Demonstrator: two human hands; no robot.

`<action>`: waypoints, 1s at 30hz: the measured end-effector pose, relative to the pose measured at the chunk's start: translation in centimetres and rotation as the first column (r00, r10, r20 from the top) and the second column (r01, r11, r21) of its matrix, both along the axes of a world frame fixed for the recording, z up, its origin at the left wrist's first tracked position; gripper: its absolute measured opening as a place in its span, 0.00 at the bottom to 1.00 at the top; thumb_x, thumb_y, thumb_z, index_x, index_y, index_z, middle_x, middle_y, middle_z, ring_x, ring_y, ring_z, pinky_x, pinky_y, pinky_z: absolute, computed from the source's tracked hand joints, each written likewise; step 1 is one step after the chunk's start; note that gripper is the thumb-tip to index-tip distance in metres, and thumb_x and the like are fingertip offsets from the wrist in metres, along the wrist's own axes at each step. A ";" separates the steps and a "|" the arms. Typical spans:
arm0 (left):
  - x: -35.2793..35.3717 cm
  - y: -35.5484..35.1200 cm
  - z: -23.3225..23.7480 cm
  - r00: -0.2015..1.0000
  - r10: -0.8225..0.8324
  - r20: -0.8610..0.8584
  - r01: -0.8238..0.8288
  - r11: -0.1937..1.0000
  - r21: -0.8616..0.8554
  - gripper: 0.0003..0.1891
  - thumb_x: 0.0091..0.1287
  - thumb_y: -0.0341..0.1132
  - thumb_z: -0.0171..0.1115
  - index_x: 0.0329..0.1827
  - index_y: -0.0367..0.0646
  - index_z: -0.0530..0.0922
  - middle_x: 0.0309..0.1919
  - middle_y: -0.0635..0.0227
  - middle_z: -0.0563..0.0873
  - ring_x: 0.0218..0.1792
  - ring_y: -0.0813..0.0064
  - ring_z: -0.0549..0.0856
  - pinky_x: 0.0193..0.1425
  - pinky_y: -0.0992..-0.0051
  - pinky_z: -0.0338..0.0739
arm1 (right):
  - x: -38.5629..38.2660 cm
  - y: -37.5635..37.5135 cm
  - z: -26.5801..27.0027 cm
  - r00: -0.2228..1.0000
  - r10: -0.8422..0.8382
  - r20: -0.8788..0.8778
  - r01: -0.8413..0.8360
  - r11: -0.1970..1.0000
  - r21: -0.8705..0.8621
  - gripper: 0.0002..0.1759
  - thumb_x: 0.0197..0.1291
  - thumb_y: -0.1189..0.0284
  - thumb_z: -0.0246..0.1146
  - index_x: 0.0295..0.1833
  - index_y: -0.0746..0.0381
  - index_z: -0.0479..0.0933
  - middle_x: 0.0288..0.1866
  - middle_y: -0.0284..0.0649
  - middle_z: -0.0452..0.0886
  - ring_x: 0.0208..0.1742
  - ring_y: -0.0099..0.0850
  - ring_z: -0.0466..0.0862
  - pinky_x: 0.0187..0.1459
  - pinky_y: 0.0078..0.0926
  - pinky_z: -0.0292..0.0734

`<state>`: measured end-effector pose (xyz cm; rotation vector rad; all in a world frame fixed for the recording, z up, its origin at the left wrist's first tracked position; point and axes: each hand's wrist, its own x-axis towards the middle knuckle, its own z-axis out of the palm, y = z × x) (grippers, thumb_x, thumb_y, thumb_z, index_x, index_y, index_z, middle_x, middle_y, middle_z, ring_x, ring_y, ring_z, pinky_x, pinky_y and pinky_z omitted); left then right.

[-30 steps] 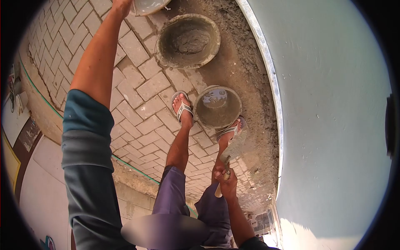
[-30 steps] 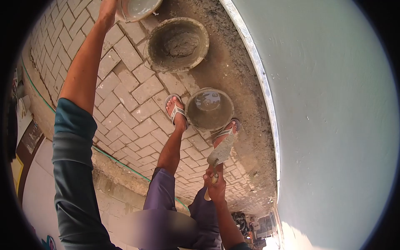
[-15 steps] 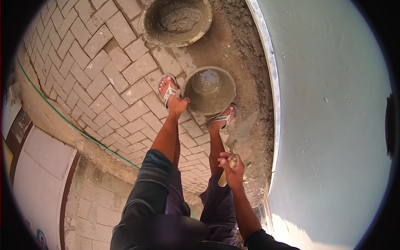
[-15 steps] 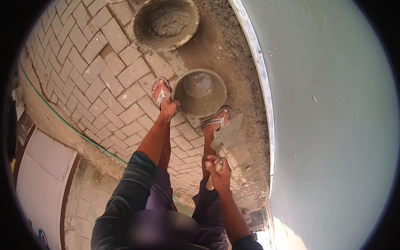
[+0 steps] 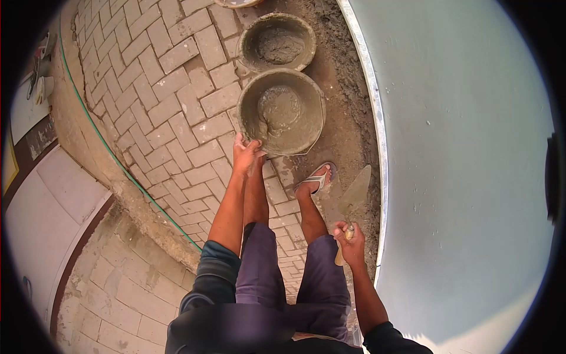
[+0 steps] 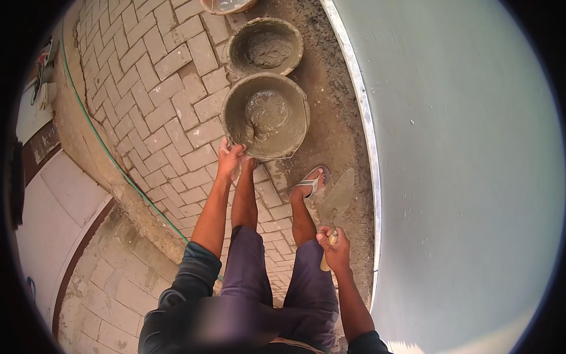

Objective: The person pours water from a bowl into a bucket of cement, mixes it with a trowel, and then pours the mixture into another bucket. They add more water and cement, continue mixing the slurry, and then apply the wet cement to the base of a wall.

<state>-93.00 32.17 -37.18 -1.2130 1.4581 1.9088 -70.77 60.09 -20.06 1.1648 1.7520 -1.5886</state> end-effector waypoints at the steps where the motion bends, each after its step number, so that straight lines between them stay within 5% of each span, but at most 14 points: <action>1: -1.1 -0.2 0.2 1.000 0.004 -0.012 -0.004 1.000 0.003 0.32 0.65 0.19 0.59 0.71 0.36 0.58 0.50 0.57 0.82 0.44 0.64 0.87 0.46 0.62 0.88 | 0.0 0.1 0.7 1.000 0.010 -0.014 -0.010 1.000 0.009 0.16 0.65 0.69 0.71 0.40 0.63 0.69 0.47 0.43 0.86 0.42 0.23 0.82 0.45 0.25 0.79; 5: -3.9 -5.2 1.7 0.984 -0.067 -0.164 0.086 0.990 0.111 0.42 0.66 0.23 0.63 0.78 0.36 0.46 0.51 0.55 0.82 0.47 0.65 0.86 0.47 0.62 0.84 | -1.7 0.5 3.2 0.999 0.040 -0.021 -0.039 0.998 0.043 0.17 0.64 0.68 0.72 0.39 0.63 0.69 0.46 0.42 0.86 0.41 0.24 0.82 0.44 0.25 0.80; 9: -6.0 -7.7 6.4 0.989 -0.097 -0.111 0.084 0.989 -0.118 0.35 0.66 0.24 0.65 0.74 0.38 0.57 0.55 0.56 0.82 0.51 0.64 0.85 0.50 0.61 0.84 | -1.8 -0.5 2.9 0.997 0.061 -0.055 -0.056 0.994 0.095 0.17 0.63 0.68 0.72 0.39 0.64 0.69 0.45 0.42 0.86 0.39 0.24 0.82 0.43 0.26 0.80; 14: -11.2 -6.7 10.0 0.936 -0.241 -0.257 0.181 0.954 -0.238 0.29 0.66 0.24 0.66 0.69 0.34 0.65 0.58 0.53 0.80 0.54 0.63 0.84 0.50 0.62 0.86 | -1.8 -3.6 2.3 0.974 -0.223 -0.031 0.220 0.972 -0.083 0.16 0.64 0.69 0.71 0.40 0.63 0.69 0.45 0.43 0.85 0.38 0.23 0.81 0.42 0.25 0.81; 17: -13.4 -5.5 9.4 0.896 -0.337 -0.288 0.216 0.899 -0.381 0.27 0.66 0.26 0.68 0.66 0.33 0.68 0.60 0.53 0.80 0.54 0.64 0.84 0.47 0.65 0.87 | -1.2 -4.5 2.3 0.969 -0.246 -0.018 0.241 0.961 -0.137 0.12 0.67 0.73 0.68 0.42 0.63 0.69 0.48 0.46 0.82 0.43 0.29 0.85 0.43 0.28 0.84; 19: -14.6 -5.2 7.7 0.799 -0.561 -0.216 0.313 0.695 -0.648 0.28 0.65 0.27 0.70 0.66 0.29 0.69 0.62 0.52 0.79 0.54 0.65 0.84 0.45 0.68 0.87 | -1.3 -4.9 2.8 0.966 -0.259 -0.018 0.255 0.958 -0.134 0.13 0.66 0.72 0.68 0.42 0.63 0.69 0.48 0.46 0.83 0.43 0.29 0.85 0.42 0.27 0.84; 20: -15.1 -4.0 6.8 0.815 -0.553 -0.174 0.215 0.566 -0.796 0.30 0.63 0.31 0.73 0.66 0.27 0.71 0.65 0.49 0.78 0.58 0.57 0.83 0.53 0.66 0.84 | -1.1 -5.0 2.8 0.968 -0.250 0.002 0.248 0.961 -0.120 0.14 0.66 0.71 0.68 0.42 0.64 0.69 0.48 0.46 0.83 0.43 0.29 0.86 0.42 0.28 0.84; 21: -15.6 -3.4 6.3 0.809 -0.561 -0.174 0.221 0.566 -0.795 0.30 0.63 0.31 0.73 0.66 0.27 0.71 0.65 0.49 0.78 0.58 0.57 0.83 0.53 0.66 0.84 | -0.9 -5.1 2.9 0.971 -0.240 0.023 0.241 0.965 -0.105 0.14 0.66 0.70 0.69 0.42 0.64 0.69 0.48 0.47 0.83 0.43 0.30 0.86 0.42 0.28 0.84; 23: -16.5 -1.7 5.9 0.689 -0.723 -0.058 0.166 0.235 -0.958 0.32 0.61 0.33 0.74 0.65 0.25 0.72 0.67 0.43 0.76 0.64 0.46 0.79 0.65 0.61 0.75 | -0.5 -5.2 2.9 0.959 -0.281 0.032 0.283 0.955 -0.094 0.15 0.66 0.70 0.69 0.41 0.65 0.69 0.46 0.44 0.84 0.39 0.26 0.84 0.41 0.26 0.83; 24: -16.9 -0.4 5.8 0.689 -0.710 -0.146 0.081 0.276 -0.958 0.26 0.59 0.29 0.72 0.59 0.24 0.75 0.64 0.33 0.74 0.67 0.37 0.73 0.70 0.58 0.69 | -0.3 -5.3 2.9 0.949 -0.312 0.040 0.314 0.946 -0.084 0.16 0.65 0.69 0.70 0.40 0.66 0.70 0.45 0.41 0.85 0.36 0.22 0.82 0.41 0.24 0.82; 30: -18.6 3.5 4.5 0.579 -0.790 -0.202 -0.051 0.212 -0.976 0.22 0.60 0.25 0.67 0.58 0.28 0.76 0.70 0.31 0.67 0.64 0.32 0.74 0.66 0.55 0.73 | 1.0 -4.9 2.6 0.933 -0.361 0.012 0.360 0.930 -0.070 0.16 0.65 0.69 0.71 0.40 0.66 0.69 0.46 0.43 0.85 0.36 0.23 0.83 0.41 0.24 0.82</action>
